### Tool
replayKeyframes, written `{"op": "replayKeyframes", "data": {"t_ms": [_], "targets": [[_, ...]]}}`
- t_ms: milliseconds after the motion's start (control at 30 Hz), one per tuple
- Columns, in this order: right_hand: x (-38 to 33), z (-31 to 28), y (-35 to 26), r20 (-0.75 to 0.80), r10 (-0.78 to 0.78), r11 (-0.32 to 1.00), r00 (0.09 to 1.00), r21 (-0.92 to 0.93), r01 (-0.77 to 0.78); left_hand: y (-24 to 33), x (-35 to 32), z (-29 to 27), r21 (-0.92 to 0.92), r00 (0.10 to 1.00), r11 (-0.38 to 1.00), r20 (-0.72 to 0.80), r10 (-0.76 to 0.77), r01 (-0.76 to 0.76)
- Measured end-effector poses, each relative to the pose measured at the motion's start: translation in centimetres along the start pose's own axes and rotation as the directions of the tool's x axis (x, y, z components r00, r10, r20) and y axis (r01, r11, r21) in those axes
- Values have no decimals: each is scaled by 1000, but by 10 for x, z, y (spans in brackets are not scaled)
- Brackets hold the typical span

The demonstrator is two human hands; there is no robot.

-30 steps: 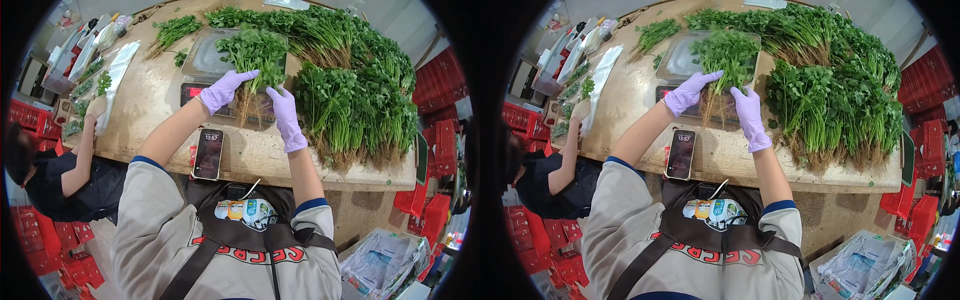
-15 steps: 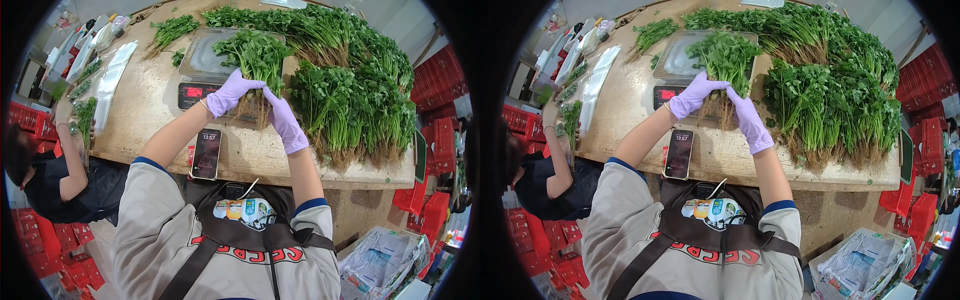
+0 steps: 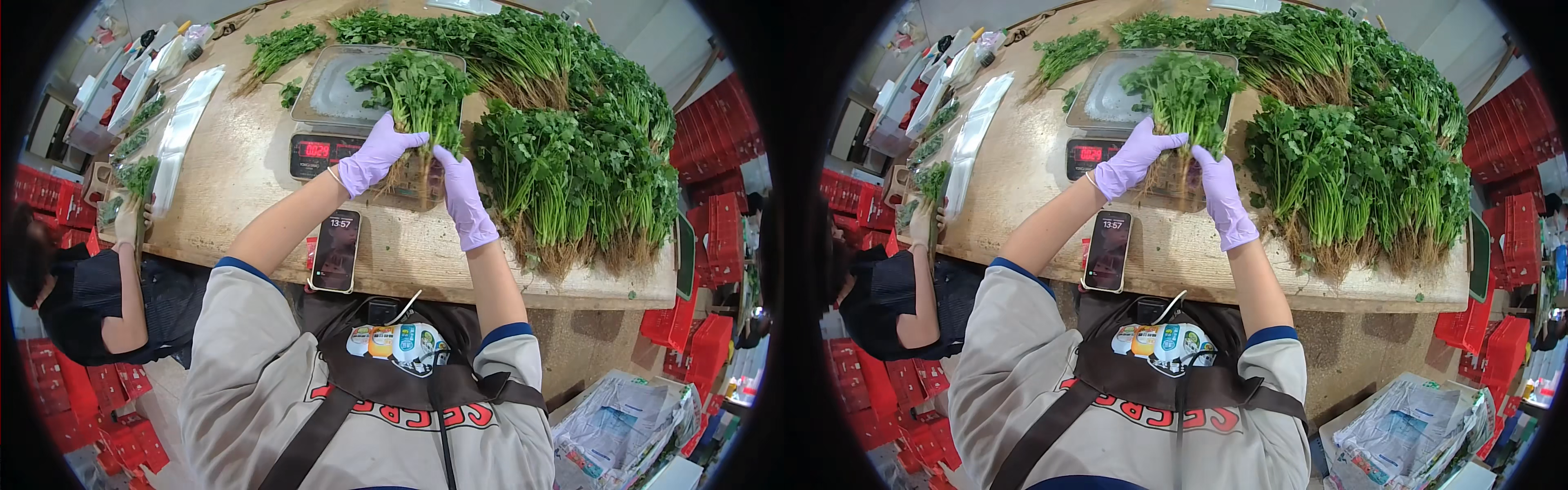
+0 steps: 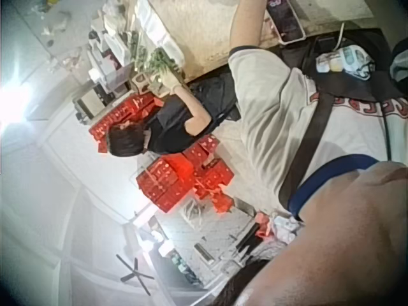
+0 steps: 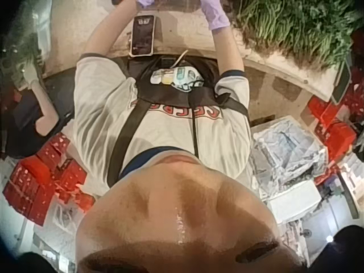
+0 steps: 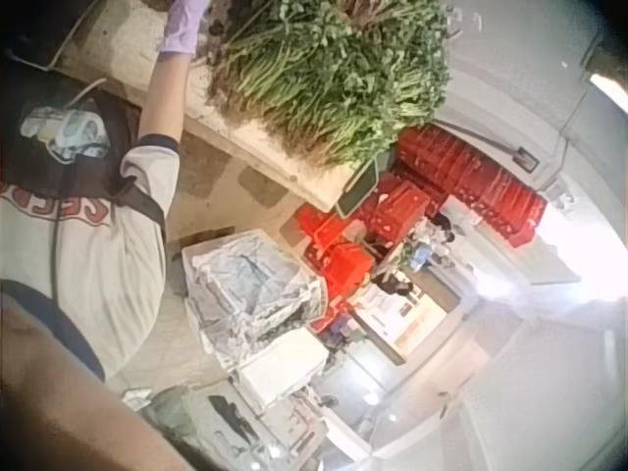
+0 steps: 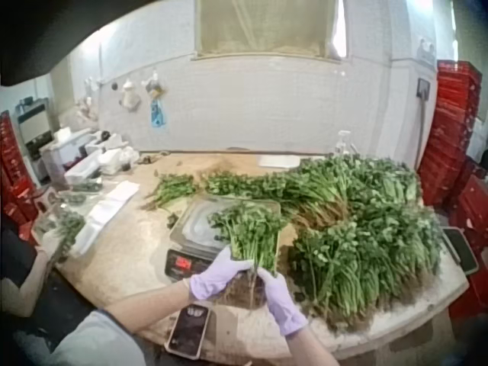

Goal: The recorder is sorting bunches of cilantro and weighing them on an electronic scale at a preparation station.

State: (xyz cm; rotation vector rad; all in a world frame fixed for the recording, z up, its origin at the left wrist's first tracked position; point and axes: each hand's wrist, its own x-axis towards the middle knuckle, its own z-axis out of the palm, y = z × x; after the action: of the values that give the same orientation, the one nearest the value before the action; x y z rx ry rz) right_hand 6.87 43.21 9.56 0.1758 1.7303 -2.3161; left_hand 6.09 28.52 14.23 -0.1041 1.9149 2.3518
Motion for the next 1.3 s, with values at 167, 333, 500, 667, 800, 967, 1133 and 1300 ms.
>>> {"op": "replayKeyframes", "data": {"t_ms": [167,333,500,667,800,967,1133,1300], "targets": [[-1,-12,-17,80,154,807,985,565,-172,-1,14,-6,233,983,968,-132,130,-96],[6,-68,-54,164,-115,666,980,745,-46,24,27,-52,404,985,900,3,175,-161],[-27,-128,-120,49,-357,712,933,661,238,29,66,-159,851,955,439,219,200,-287],[-50,-150,-129,128,-426,768,895,574,284,46,84,-194,884,926,278,368,83,-377],[-61,-151,-120,78,-368,838,926,459,294,106,85,-209,798,973,578,44,228,-172],[-60,-132,-113,-117,-323,888,939,305,343,53,88,-167,939,930,101,304,208,-330],[-51,-119,-120,-168,-478,877,862,-147,458,30,42,-156,968,963,232,34,267,-99],[-47,-140,-61,-311,-428,765,848,-624,158,26,-35,-226,925,744,379,-242,623,-16]]}}
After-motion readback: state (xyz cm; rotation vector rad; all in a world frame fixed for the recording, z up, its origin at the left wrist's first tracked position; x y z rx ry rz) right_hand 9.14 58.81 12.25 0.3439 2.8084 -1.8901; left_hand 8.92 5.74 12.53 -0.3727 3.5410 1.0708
